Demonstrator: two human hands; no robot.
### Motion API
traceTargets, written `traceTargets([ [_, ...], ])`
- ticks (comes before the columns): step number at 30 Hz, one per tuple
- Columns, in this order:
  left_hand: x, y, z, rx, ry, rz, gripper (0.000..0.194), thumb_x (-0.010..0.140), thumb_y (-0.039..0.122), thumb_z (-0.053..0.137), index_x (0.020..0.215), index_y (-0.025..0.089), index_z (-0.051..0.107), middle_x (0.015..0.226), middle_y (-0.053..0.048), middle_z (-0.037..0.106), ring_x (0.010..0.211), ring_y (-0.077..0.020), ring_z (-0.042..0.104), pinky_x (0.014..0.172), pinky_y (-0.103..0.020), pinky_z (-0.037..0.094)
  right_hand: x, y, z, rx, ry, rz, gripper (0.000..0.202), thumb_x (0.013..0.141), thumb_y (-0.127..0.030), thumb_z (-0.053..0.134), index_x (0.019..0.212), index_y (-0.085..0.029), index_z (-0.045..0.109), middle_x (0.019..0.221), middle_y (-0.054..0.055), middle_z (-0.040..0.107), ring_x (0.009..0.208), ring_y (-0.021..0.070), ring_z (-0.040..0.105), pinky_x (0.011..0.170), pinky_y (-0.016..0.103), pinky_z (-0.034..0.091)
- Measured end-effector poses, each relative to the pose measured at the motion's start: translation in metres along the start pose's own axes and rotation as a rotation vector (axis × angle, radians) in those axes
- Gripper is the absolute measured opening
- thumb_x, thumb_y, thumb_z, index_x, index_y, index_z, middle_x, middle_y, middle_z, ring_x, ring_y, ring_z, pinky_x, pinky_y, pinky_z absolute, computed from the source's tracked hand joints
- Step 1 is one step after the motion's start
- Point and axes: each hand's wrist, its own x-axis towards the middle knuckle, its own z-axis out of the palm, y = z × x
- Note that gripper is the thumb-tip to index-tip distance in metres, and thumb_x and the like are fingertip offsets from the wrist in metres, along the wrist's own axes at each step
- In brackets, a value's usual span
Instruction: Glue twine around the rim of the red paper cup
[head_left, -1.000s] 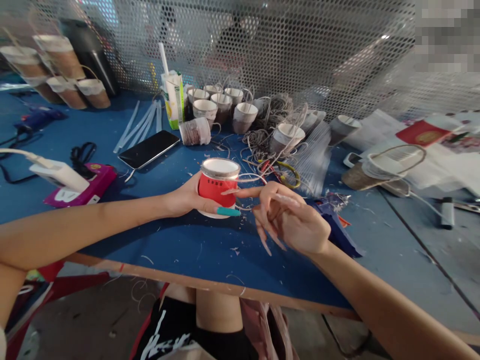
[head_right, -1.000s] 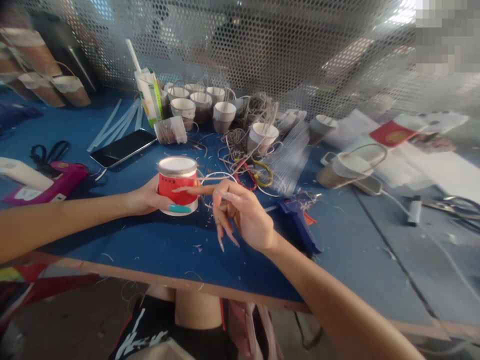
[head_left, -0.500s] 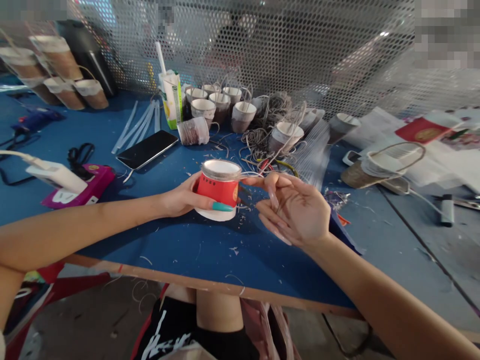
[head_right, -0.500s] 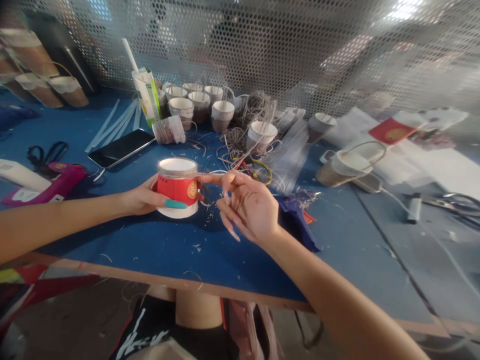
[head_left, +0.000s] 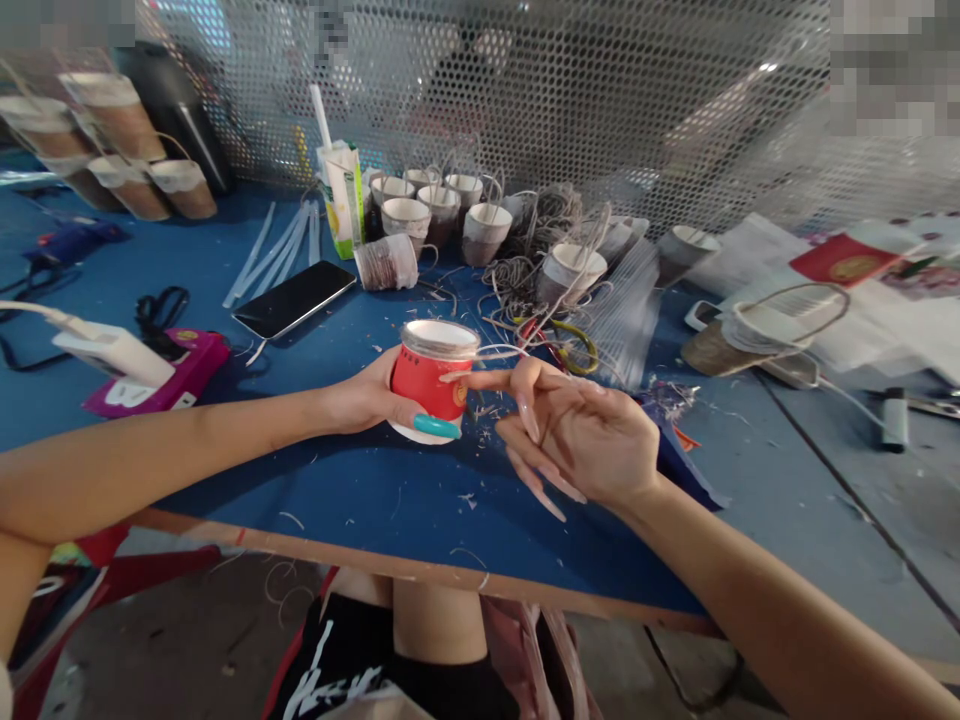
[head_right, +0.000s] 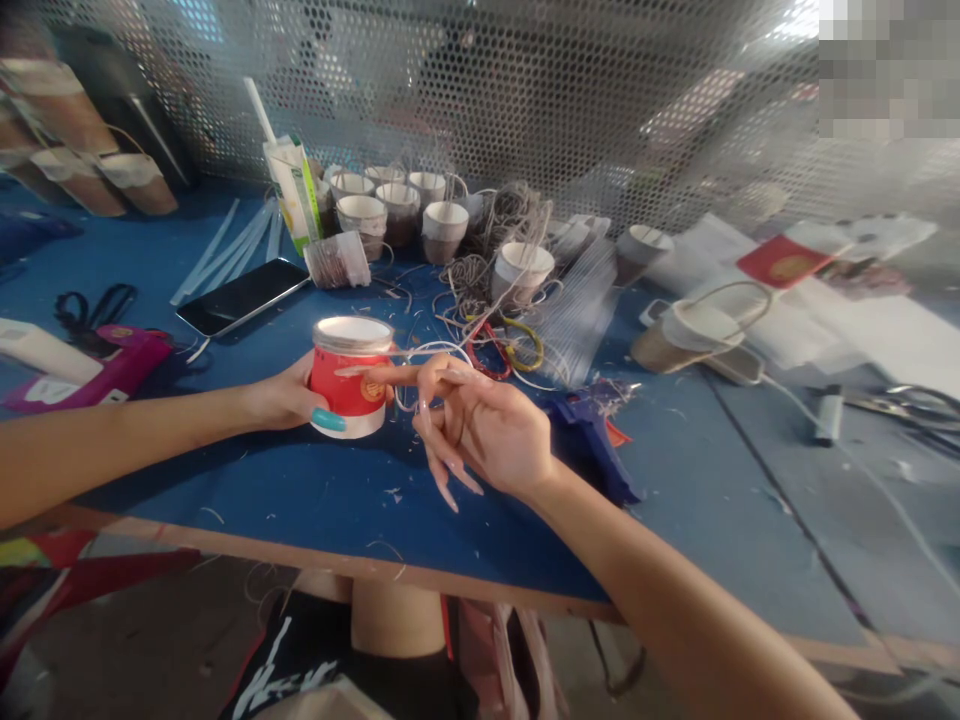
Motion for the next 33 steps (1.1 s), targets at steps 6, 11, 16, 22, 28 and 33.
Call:
traceTargets([
  [6,-0.001,0.002,0.002,0.038,-0.020,0.026,0.052,0.061,0.023,0.085,0.110,0.019,0.068,0.103,-0.009,0.074,0.093,-0.0231,0.070,0.083,-0.035,0.054,0.001,-0.002,0.000,0.051,0.011,0.003,0.027,0.089,-0.044,0.046,0.079,-0.020,0.051,0.132,0.013,0.065,0.037,0.0042,0.039,0.032,0.023,0.041],
  [11,-0.002,0.001,-0.003,0.060,-0.007,-0.004,0.064,0.060,0.024,0.082,0.121,0.019,0.063,0.114,-0.013,0.073,0.102,-0.0302,0.070,0.087,-0.041,0.054,0.004,-0.003,-0.006,0.061,0.116,0.005,0.031,0.094,-0.042,0.035,0.077,-0.020,0.049,0.118,0.010,0.071,0.034,0.0033,0.033,0.029,0.021,0.031],
  [16,0.000,0.001,-0.001,0.004,0.043,0.020,0.062,0.057,0.022,0.085,0.116,0.018,0.067,0.104,-0.009,0.076,0.094,-0.0243,0.071,0.089,-0.037,0.054,0.006,-0.001,-0.013,-0.042,0.230,-0.121,0.030,0.093,-0.038,0.039,0.070,-0.020,0.046,0.081,0.004,0.071,0.030,0.0027,0.026,0.027,0.019,0.020],
  [22,0.003,-0.003,-0.001,-0.004,0.194,0.056,0.061,0.050,0.022,0.090,0.106,0.019,0.069,0.098,-0.006,0.076,0.089,-0.0229,0.070,0.087,-0.039,0.055,0.003,0.006,-0.005,-0.241,0.399,-0.474,0.017,0.087,-0.036,0.056,0.076,-0.022,0.053,0.088,0.001,0.061,0.037,0.0058,0.041,0.027,0.023,0.035],
  [28,0.010,-0.002,0.004,0.145,0.463,0.206,0.066,0.048,0.017,0.091,0.109,0.019,0.066,0.108,-0.005,0.072,0.104,-0.0242,0.065,0.096,-0.042,0.050,0.003,0.015,-0.012,-0.580,0.444,-0.505,0.022,0.089,-0.040,0.059,0.106,-0.027,0.052,0.136,0.006,0.056,0.042,0.0038,0.051,0.036,0.026,0.048],
  [33,0.013,-0.001,0.006,0.123,0.449,0.264,0.070,0.051,0.014,0.088,0.116,0.021,0.063,0.106,-0.005,0.072,0.103,-0.0245,0.065,0.097,-0.043,0.049,-0.003,0.019,-0.011,-1.000,0.489,-0.434,0.022,0.098,-0.042,0.045,0.096,-0.022,0.053,0.084,0.003,0.072,0.035,0.0064,0.044,0.039,0.025,0.041],
])
